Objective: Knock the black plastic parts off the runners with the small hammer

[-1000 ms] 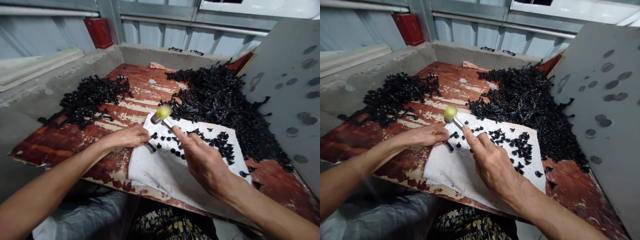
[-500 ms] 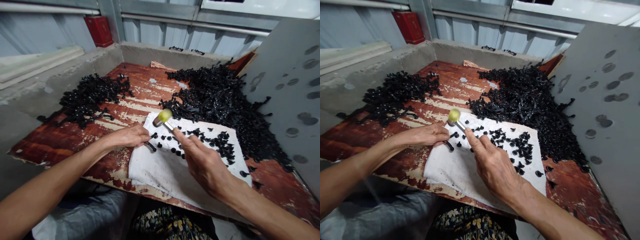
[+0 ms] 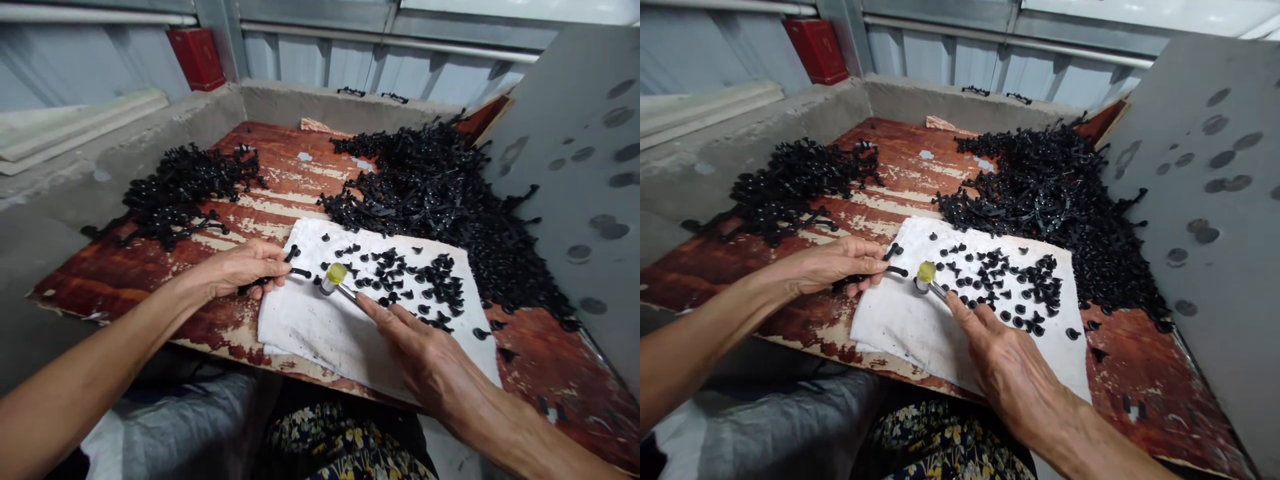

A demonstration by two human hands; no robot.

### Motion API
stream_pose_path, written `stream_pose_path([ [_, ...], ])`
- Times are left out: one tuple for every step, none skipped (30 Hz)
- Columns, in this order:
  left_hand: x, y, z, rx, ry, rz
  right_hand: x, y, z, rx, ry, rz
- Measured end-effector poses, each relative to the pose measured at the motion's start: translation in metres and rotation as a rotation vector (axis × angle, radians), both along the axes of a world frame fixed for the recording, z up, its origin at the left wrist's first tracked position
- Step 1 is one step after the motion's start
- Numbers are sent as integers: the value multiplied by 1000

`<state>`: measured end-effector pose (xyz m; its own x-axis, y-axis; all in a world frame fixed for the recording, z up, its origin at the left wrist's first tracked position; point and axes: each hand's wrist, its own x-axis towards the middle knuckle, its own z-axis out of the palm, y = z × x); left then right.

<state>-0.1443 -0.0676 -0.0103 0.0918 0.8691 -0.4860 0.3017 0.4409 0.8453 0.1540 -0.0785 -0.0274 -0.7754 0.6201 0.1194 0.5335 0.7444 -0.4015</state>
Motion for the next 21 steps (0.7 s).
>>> stream_pose_path([
  [4, 0, 1, -8, -6, 9, 4, -3, -1, -11, 21, -18],
  [8, 0, 1, -15, -6, 13, 7, -6, -3, -18, 51, -36],
  [13, 1, 1, -20, 1, 15, 10, -9, -5, -20, 91, -53],
  [16, 2, 2, -25, 16, 16, 12, -11, -7, -16, 138, -73],
  [20, 4, 2, -25, 37, 25, 13, -12, -9, -12, 181, -92],
  [22, 6, 3, -17, 58, 47, 12, -12, -11, -9, 213, -105],
  [23, 7, 3, -2, 76, 81, 9, -10, -13, -10, 228, -111],
  [23, 9, 4, 21, 89, 125, 5, -8, -14, -11, 228, -113],
  [22, 10, 5, 45, 95, 172, 1, -5, -16, -6, 217, -111],
  [20, 10, 6, 67, 96, 214, -4, -2, -17, 1, 195, -103],
  [18, 9, 7, 81, 93, 243, -8, 1, -17, 12, 164, -96],
  [15, 8, 7, 85, 88, 256, -12, 4, -17, 26, 128, -90],
  [13, 6, 8, 80, 79, 258, -15, 6, -17, 39, 90, -79],
  [12, 3, 8, 70, 62, 252, -17, 6, -17, 48, 54, -66],
  [12, 1, 7, 60, 41, 239, -17, 6, -16, 54, 29, -52],
  [12, -2, 6, 52, 18, 225, -15, 4, -15, 52, 17, -39],
  [13, -4, 5, 46, -7, 213, -13, 1, -14, 41, 15, -29],
  [14, -5, 3, 42, -30, 202, -10, -2, -13, 25, 25, -20],
  [16, -6, 1, 37, -48, 191, -6, -6, -13, 3, 39, -15],
  [17, -6, -1, 32, -62, 181, -3, -10, -13, -15, 59, -17],
  [18, -7, -2, 23, -75, 169, 0, -13, -13, -28, 84, -27],
])
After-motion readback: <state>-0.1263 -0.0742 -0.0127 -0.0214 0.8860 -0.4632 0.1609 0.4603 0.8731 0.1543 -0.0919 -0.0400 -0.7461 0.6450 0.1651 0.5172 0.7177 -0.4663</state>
